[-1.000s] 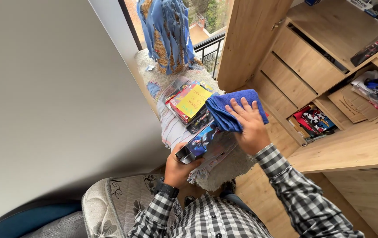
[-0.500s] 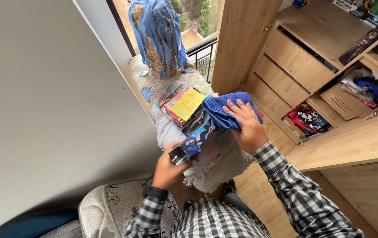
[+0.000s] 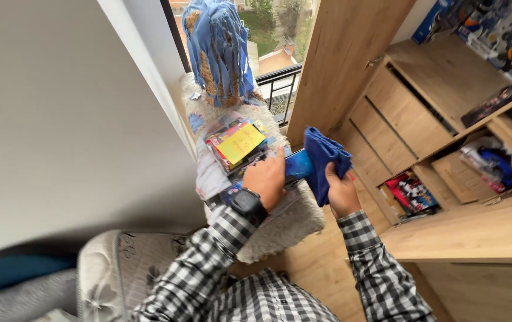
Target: Cleaning action figure boxes with a microfiber cloth and organizing them into a cabinet.
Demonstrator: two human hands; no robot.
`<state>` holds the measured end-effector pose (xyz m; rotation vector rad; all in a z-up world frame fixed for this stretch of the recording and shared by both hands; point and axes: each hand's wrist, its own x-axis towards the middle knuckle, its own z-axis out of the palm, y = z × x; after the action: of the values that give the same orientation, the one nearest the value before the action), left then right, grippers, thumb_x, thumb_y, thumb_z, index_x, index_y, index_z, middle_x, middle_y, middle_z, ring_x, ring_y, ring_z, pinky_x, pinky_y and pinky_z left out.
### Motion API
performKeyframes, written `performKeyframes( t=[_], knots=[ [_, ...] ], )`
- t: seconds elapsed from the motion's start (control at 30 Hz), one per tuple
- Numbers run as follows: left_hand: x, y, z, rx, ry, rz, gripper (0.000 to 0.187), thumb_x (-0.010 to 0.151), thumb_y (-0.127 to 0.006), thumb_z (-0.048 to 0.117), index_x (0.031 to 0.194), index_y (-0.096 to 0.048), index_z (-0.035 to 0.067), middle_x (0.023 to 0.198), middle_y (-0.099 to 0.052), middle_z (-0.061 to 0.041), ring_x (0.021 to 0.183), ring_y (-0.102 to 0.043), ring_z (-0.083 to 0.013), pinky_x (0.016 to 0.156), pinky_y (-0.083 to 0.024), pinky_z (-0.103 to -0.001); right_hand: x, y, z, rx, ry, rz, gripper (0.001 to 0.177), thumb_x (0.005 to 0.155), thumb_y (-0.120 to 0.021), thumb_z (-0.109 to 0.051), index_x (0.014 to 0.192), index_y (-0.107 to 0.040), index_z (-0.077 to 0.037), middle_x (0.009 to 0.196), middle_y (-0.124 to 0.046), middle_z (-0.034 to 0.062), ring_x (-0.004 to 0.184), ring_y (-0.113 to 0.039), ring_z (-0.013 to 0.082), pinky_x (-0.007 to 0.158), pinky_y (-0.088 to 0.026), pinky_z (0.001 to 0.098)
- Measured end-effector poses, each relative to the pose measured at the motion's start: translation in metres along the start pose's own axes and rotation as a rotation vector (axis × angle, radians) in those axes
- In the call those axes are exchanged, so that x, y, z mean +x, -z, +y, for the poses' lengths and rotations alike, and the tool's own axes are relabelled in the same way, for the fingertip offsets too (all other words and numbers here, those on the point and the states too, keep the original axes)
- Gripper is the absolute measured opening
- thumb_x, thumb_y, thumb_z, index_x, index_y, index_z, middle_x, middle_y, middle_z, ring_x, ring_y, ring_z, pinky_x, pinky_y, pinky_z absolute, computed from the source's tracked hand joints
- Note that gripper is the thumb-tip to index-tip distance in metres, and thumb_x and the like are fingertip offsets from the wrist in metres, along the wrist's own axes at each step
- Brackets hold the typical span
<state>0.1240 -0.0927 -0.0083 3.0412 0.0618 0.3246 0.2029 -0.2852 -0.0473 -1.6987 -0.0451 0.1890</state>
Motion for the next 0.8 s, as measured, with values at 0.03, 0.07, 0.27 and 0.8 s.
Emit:
performKeyframes(
  t=[0.03,0.07,0.27,0.8],
  knots=[
    [0.003,-0.002,-0.001,-0.026,-0.019,-0.017,0.120,0.058,-0.094,0.044,0.153,-0.037,-0.002,0.105,-0.068,-0.017,0.090,-0.072,-0.0376,0.074,-0.059,-0.053,-0.009,0.003,-0.018,0.129,-0.062,0.032,0.057,0.105,-0.062,-0.044,0.138,-0.057,0.002,0.124,-0.066,0.0231,0.119,-0.064,0.0310,0.102,-0.052,0.0495],
    [0.007,-0.004,-0.001,-0.052,-0.039,-0.033,0.115,0.056,-0.094,0.043,0.149,-0.043,-0.001,0.104,-0.069,-0.014,0.089,-0.073,-0.0365,0.071,-0.060,-0.051,-0.019,0.006,-0.035,0.258,-0.126,0.063,0.061,0.106,-0.060,-0.041,0.142,-0.050,0.007,0.129,-0.061,0.0259,0.122,-0.061,0.0330,0.104,-0.051,0.0520],
    [-0.032,0.107,0.031,-0.385,0.058,0.246,0.087,0.059,-0.084,0.031,0.139,-0.051,0.025,0.107,-0.058,0.000,0.097,-0.067,-0.0290,0.079,-0.055,-0.040,-0.042,0.043,-0.125,-0.234,0.249,-0.070,0.039,0.110,-0.050,-0.044,0.108,-0.073,-0.012,0.085,-0.066,0.0042,0.085,-0.067,0.0174,0.075,-0.055,0.0372],
    [-0.075,0.028,0.019,-0.828,0.285,0.641,0.072,0.057,-0.097,0.021,0.121,-0.065,0.022,0.122,-0.071,0.005,0.118,-0.069,-0.0178,0.108,-0.048,-0.031,-0.077,-0.007,-0.143,-0.504,1.324,-0.164,0.045,0.098,-0.059,-0.016,0.143,-0.063,-0.015,0.153,-0.056,0.0057,0.147,-0.043,0.0259,0.128,-0.019,0.0386]
  ],
)
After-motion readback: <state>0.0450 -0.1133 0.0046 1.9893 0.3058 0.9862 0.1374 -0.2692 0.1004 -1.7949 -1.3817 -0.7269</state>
